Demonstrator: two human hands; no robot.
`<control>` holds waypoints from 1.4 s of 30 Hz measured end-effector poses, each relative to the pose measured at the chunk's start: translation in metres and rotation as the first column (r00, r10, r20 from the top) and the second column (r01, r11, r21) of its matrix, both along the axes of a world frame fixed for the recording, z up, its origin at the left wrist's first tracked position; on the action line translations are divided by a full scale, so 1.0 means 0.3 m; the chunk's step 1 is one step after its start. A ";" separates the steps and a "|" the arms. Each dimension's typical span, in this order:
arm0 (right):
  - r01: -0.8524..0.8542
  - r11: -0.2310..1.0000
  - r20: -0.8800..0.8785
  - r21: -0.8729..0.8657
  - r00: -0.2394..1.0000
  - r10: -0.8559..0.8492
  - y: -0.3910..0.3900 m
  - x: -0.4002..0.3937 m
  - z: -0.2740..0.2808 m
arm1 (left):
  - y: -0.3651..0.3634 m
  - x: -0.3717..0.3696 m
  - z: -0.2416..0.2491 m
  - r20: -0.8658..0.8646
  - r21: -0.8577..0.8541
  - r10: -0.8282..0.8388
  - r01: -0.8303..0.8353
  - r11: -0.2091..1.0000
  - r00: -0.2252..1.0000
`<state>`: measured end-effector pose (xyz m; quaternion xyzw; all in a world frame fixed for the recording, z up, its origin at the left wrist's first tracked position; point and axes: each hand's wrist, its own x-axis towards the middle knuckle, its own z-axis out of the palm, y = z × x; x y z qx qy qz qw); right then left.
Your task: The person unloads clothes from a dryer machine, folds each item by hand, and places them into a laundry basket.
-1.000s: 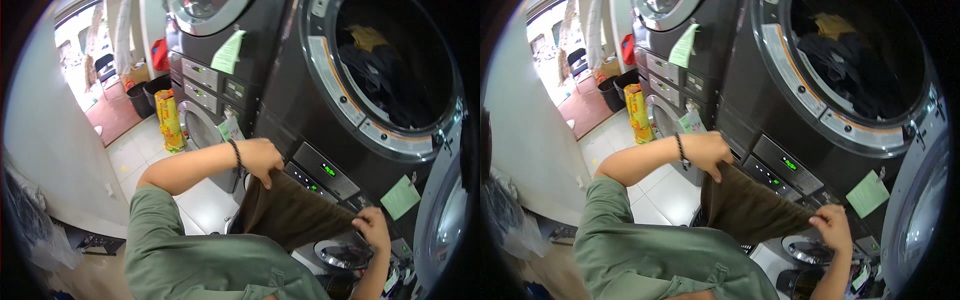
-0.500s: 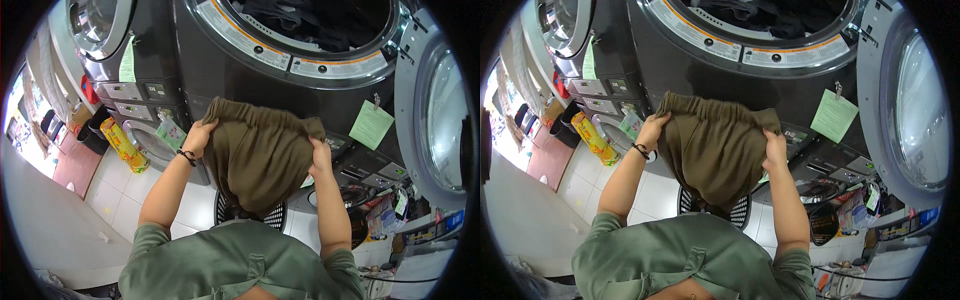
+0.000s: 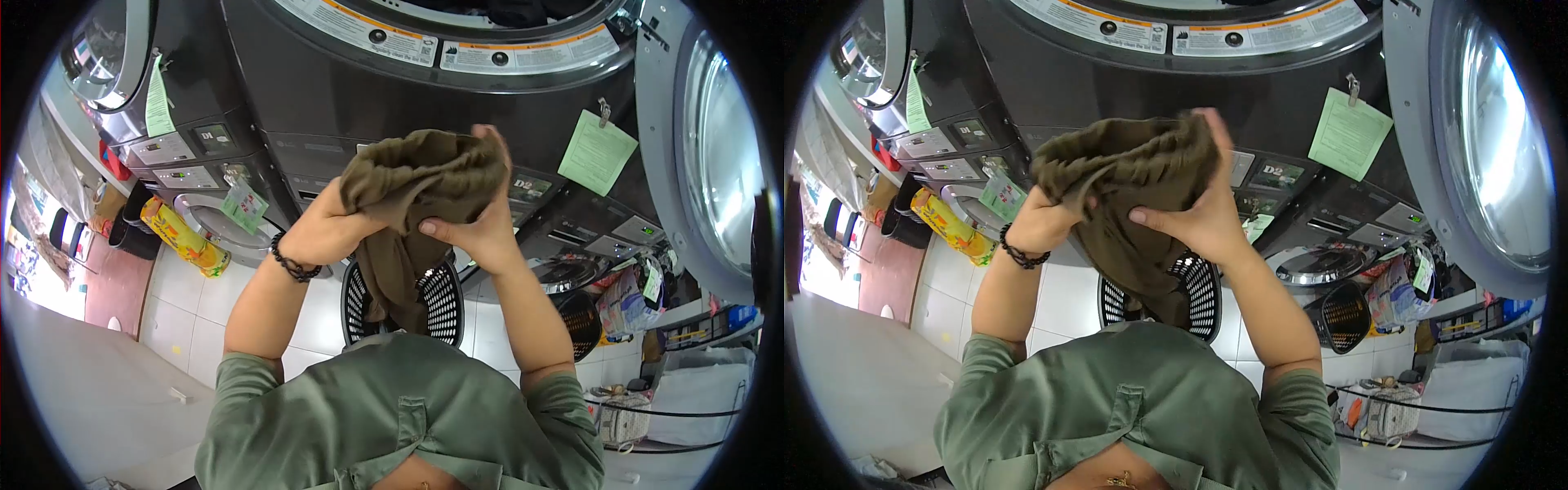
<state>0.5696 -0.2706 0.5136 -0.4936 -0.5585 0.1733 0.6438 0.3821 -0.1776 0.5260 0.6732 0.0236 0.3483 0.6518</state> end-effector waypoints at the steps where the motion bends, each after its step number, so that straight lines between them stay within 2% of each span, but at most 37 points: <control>1: -0.193 0.974 -0.055 -0.122 0.981 0.188 -0.006 0.010 0.001 | 0.015 -0.007 -0.023 0.003 0.020 -0.022 0.022 1.000 1.000; 2: -0.114 0.989 0.044 -0.089 0.992 0.119 -0.018 0.008 0.017 | 0.029 -0.014 -0.045 0.005 0.040 -0.045 0.044 0.998 0.999; 3: -0.041 0.998 0.145 -0.048 0.988 0.047 -0.031 -0.005 0.062 | 0.004 -0.014 -0.056 -0.042 0.185 0.112 -0.102 0.977 0.993; 5: -0.033 0.994 0.073 0.108 0.997 0.025 -0.046 -0.017 0.136 | -0.051 0.026 -0.054 -0.066 0.514 0.295 -0.220 0.829 0.953; 7: -0.030 0.971 -0.016 0.237 0.999 0.035 -0.052 -0.021 0.224 | -0.050 0.033 -0.167 -0.312 0.607 0.223 0.013 0.795 0.923; 8: 0.024 0.965 0.069 0.263 0.997 -0.043 -0.062 -0.009 0.275 | -0.048 0.018 -0.193 -0.448 0.472 0.077 0.163 0.866 0.891; 9: 0.021 0.958 -0.005 0.286 1.000 -0.020 -0.063 0.001 0.305 | -0.047 0.003 -0.217 -0.565 0.316 -0.061 0.284 0.905 0.823; 11: 0.056 0.961 0.160 0.270 0.982 -0.102 -0.055 0.039 0.358 | -0.065 -0.043 -0.243 -0.376 -0.052 -0.406 0.418 0.907 0.833; 12: 0.103 0.966 0.391 0.236 0.900 -0.191 -0.043 0.076 0.381 | -0.059 -0.062 -0.261 -0.219 0.109 -0.354 0.383 0.917 0.909; 13: 0.165 0.939 0.608 0.302 0.725 -0.323 0.009 0.105 0.386 | -0.053 -0.055 -0.286 -0.123 0.152 -0.307 0.324 0.934 0.944; 14: 0.126 0.969 0.174 0.210 0.971 -0.164 0.041 0.091 0.383 | -0.048 -0.022 -0.337 -0.123 0.106 -0.232 0.246 0.964 0.965; 16: 0.260 0.955 0.351 0.142 0.889 -0.294 0.127 0.163 0.292 | -0.080 0.044 -0.472 -0.223 -0.011 -0.171 0.173 0.985 0.960; 18: 0.509 0.858 0.707 -0.067 0.631 -0.319 0.115 0.132 0.199 | -0.156 0.065 -0.570 -0.318 -0.121 -0.241 0.213 0.970 0.917; 20: 0.468 0.854 0.915 -0.224 0.403 0.019 0.084 0.135 0.002 | -0.220 0.045 -0.606 -0.363 -0.232 -0.357 0.288 0.929 0.861; 21: 0.334 0.892 0.898 -0.306 0.414 0.153 0.063 0.125 -0.088 | -0.217 0.025 -0.611 -0.360 -0.283 -0.418 0.329 0.901 0.834; 22: 0.193 0.903 0.868 -0.385 0.408 0.283 0.042 0.112 -0.192 | -0.175 0.000 -0.600 -0.335 -0.340 -0.494 0.386 0.857 0.802; 23: 0.012 0.839 0.699 -0.545 0.558 0.446 0.030 0.106 -0.377 | -0.162 -0.015 -0.603 -0.323 -0.384 -0.541 0.415 0.825 0.776; 24: -0.172 0.730 0.471 -0.661 0.662 0.583 0.019 0.092 -0.536 | -0.128 -0.028 -0.600 -0.298 -0.430 -0.589 0.445 0.786 0.751; 25: -0.311 0.612 0.196 -0.727 0.760 0.619 -0.024 0.066 -0.690 | -0.084 -0.036 -0.599 -0.264 -0.473 -0.619 0.460 0.751 0.739; 26: -0.427 0.519 -0.097 -0.741 0.832 0.546 -0.070 0.019 -0.780 | -0.057 -0.033 -0.615 -0.244 -0.523 -0.645 0.462 0.717 0.724; 27: -0.513 0.493 -0.334 -0.703 0.850 0.408 -0.115 -0.025 -0.843 | -0.012 -0.033 -0.621 -0.220 -0.574 -0.658 0.450 0.685 0.721; 29: -0.622 0.536 -0.688 -0.572 0.719 0.101 -0.180 -0.098 -0.920 | 0.051 -0.026 -0.681 -0.200 -0.673 -0.674 0.400 0.622 0.712; 30: -0.636 0.579 -0.789 -0.510 0.615 -0.020 -0.205 -0.126 -0.935 | 0.071 -0.025 -0.742 -0.216 -0.720 -0.677 0.354 0.597 0.703; 32: -0.619 0.657 -0.891 -0.430 0.408 -0.199 -0.245 -0.165 -0.964 | 0.075 -0.065 -0.920 -0.312 -0.784 -0.676 0.222 0.580 0.668; 34: -0.580 0.706 -0.913 -0.407 0.264 -0.309 -0.275 -0.199 -1.000 | 0.044 -0.167 -1.128 -0.489 -0.746 -0.644 0.100 0.658 0.589; 36: -0.554 0.731 -0.912 -0.399 0.155 -0.380 -0.300 -0.236 -1.031 | 0.001 -0.292 -1.248 -0.570 -0.720 -0.620 0.036 0.693 0.538; 37: -0.551 0.733 -0.909 -0.399 0.134 -0.395 -0.294 -0.252 -1.041 | -0.024 -0.350 -1.273 -0.431 -0.842 -0.655 -0.015 0.539 0.620; 38: -0.549 0.733 -0.907 -0.401 0.125 -0.403 -0.286 -0.265 -1.051 | -0.036 -0.381 -1.278 -0.246 -0.951 -0.657 -0.045 0.307 0.712; 39: -0.575 0.725 -0.915 -0.379 0.114 -0.388 -0.271 -0.269 -1.058 | -0.063 -0.378 -1.208 -0.049 -0.991 -0.561 -0.111 -0.077 0.827; 42: -0.340 0.794 -0.834 -0.504 0.429 -0.346 -0.195 -0.274 -1.012 | -0.050 -0.282 -1.083 -0.273 -0.957 -0.488 -0.184 0.223 0.829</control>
